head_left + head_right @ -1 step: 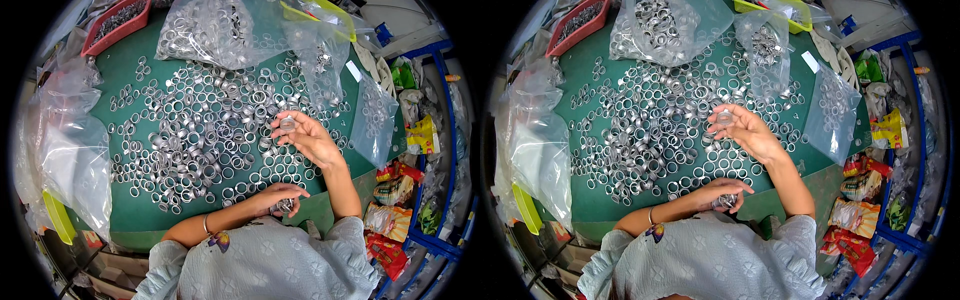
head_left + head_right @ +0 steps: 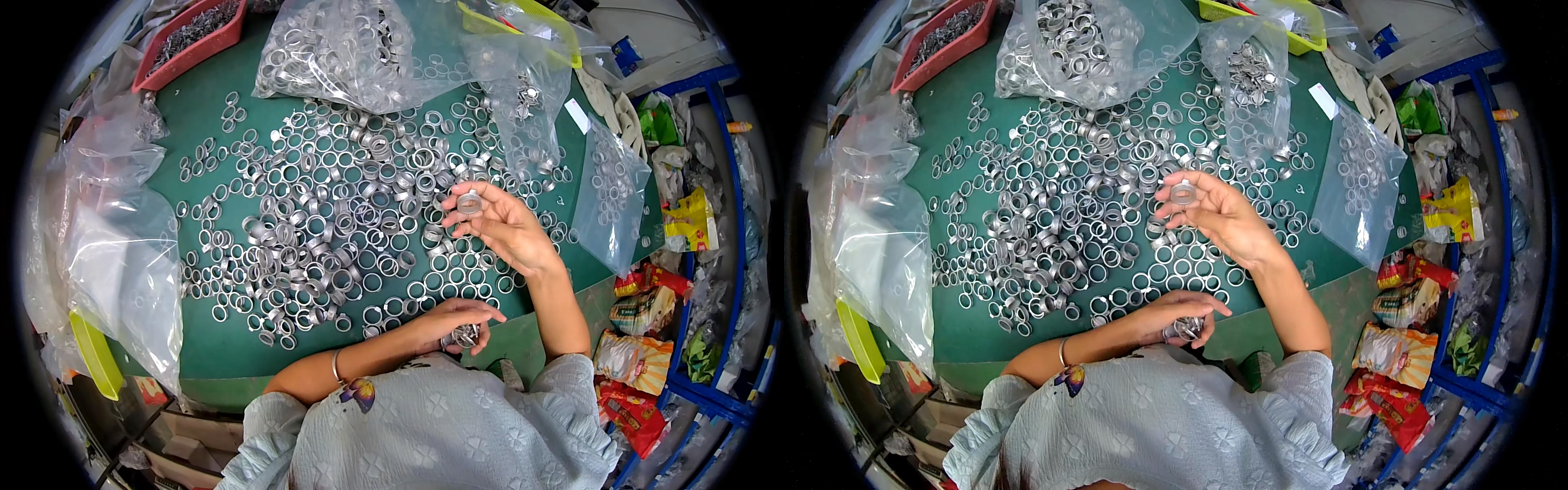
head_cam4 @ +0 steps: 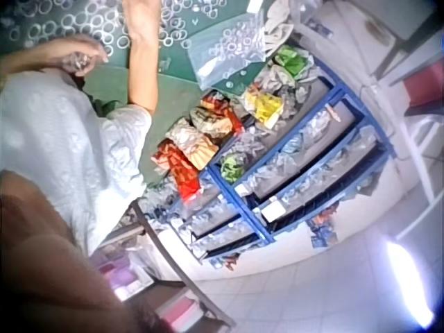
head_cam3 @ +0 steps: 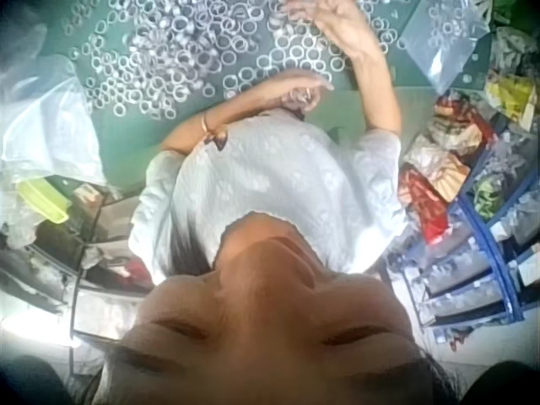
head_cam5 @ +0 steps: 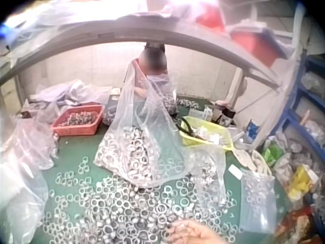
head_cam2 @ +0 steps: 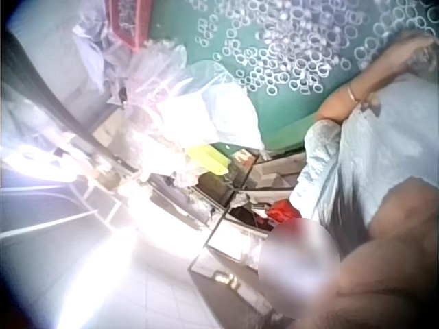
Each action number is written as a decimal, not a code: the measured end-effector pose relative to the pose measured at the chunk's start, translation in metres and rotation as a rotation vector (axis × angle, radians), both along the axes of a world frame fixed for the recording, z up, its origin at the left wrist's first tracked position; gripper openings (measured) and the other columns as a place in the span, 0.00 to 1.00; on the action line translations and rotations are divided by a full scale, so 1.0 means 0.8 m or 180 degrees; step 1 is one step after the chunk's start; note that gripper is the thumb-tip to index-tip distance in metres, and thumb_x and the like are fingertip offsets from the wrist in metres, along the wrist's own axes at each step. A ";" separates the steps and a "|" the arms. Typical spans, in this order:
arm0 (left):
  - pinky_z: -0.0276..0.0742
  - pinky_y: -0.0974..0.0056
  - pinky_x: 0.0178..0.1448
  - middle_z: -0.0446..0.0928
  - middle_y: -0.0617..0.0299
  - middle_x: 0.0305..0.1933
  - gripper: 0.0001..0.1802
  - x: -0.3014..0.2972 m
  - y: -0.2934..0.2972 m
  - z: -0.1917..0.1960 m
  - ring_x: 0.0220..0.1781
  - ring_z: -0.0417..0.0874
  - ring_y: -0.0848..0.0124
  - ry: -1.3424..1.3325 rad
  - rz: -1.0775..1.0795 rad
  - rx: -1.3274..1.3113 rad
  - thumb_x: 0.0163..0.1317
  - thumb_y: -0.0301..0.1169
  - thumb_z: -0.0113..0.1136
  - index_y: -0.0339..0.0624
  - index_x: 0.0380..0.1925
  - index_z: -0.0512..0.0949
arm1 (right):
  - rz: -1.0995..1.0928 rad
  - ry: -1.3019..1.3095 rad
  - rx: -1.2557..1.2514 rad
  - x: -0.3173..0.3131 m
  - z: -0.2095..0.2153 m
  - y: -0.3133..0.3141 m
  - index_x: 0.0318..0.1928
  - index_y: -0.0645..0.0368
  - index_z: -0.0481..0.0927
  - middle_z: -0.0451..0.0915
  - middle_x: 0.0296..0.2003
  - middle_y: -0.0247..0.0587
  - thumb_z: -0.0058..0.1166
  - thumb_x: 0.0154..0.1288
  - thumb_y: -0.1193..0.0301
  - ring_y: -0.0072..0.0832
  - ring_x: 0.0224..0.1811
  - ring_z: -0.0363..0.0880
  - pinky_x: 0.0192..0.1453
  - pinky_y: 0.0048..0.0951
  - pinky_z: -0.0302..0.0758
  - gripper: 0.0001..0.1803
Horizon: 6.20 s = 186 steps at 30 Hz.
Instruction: The person picks up small metal rings one by one from a pile on the table, holding them between their fingers to check them before placing them into a separate group or into a hand.
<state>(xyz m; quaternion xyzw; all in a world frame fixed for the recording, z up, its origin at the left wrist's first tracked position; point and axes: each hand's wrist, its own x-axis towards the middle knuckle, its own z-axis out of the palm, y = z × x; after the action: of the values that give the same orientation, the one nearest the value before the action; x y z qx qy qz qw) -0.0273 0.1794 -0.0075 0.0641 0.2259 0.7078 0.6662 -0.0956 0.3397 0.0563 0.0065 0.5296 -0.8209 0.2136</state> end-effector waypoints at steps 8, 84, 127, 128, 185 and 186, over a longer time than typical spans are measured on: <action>0.57 0.76 0.14 0.74 0.58 0.25 0.19 0.000 -0.002 0.003 0.23 0.76 0.74 -0.0001 0.0028 -0.0026 0.68 0.39 0.43 0.35 0.50 0.70 | 0.0114 0.0362 0.0618 0.015 0.015 -0.013 0.60 0.65 0.64 0.69 0.56 0.49 0.42 0.63 0.84 0.35 0.54 0.74 0.54 0.31 0.73 0.24; 0.56 0.76 0.17 0.74 0.64 0.25 0.21 0.003 -0.004 0.003 0.25 0.76 0.76 0.0294 -0.0020 -0.0155 0.65 0.43 0.47 0.38 0.49 0.72 | -0.1149 0.2699 0.2929 -0.224 -0.002 -0.132 0.37 0.65 0.80 0.81 0.31 0.48 0.50 0.61 0.74 0.36 0.31 0.81 0.39 0.31 0.74 0.08; 0.62 0.75 0.22 0.75 0.68 0.26 0.23 0.005 -0.004 0.000 0.28 0.76 0.79 0.0585 -0.0028 -0.0215 0.62 0.48 0.48 0.44 0.49 0.73 | 0.0019 0.2176 0.4401 -0.224 -0.046 -0.179 0.29 0.59 0.81 0.77 0.18 0.40 0.57 0.55 0.69 0.31 0.22 0.76 0.26 0.29 0.69 0.06; 0.62 0.75 0.21 0.75 0.68 0.26 0.23 0.006 -0.003 -0.001 0.28 0.77 0.79 0.0563 -0.0006 -0.0204 0.62 0.48 0.48 0.44 0.49 0.74 | 0.0059 0.2053 0.3879 -0.219 -0.046 -0.175 0.28 0.60 0.81 0.76 0.17 0.37 0.57 0.55 0.70 0.27 0.20 0.74 0.25 0.27 0.67 0.06; 0.55 0.75 0.15 0.74 0.63 0.23 0.19 0.005 -0.002 0.002 0.22 0.74 0.78 0.0185 0.0120 -0.0147 0.66 0.39 0.46 0.36 0.50 0.71 | -0.1435 0.2027 0.2153 -0.352 0.060 -0.104 0.37 0.65 0.80 0.67 0.13 0.28 0.50 0.65 0.57 0.18 0.11 0.65 0.16 0.19 0.61 0.21; 0.55 0.76 0.16 0.74 0.63 0.23 0.19 0.004 -0.003 0.001 0.22 0.74 0.78 0.0246 0.0110 -0.0132 0.66 0.39 0.46 0.37 0.50 0.71 | -0.1460 0.2046 0.2049 -0.346 0.061 -0.104 0.37 0.66 0.79 0.68 0.13 0.29 0.51 0.64 0.58 0.17 0.11 0.65 0.16 0.20 0.61 0.20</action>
<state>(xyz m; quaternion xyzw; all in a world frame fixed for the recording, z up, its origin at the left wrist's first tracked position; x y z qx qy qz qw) -0.0237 0.1774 -0.0066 0.0736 0.2671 0.7114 0.6458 -0.3722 0.2566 0.1050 -0.0648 0.7796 -0.6024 -0.1587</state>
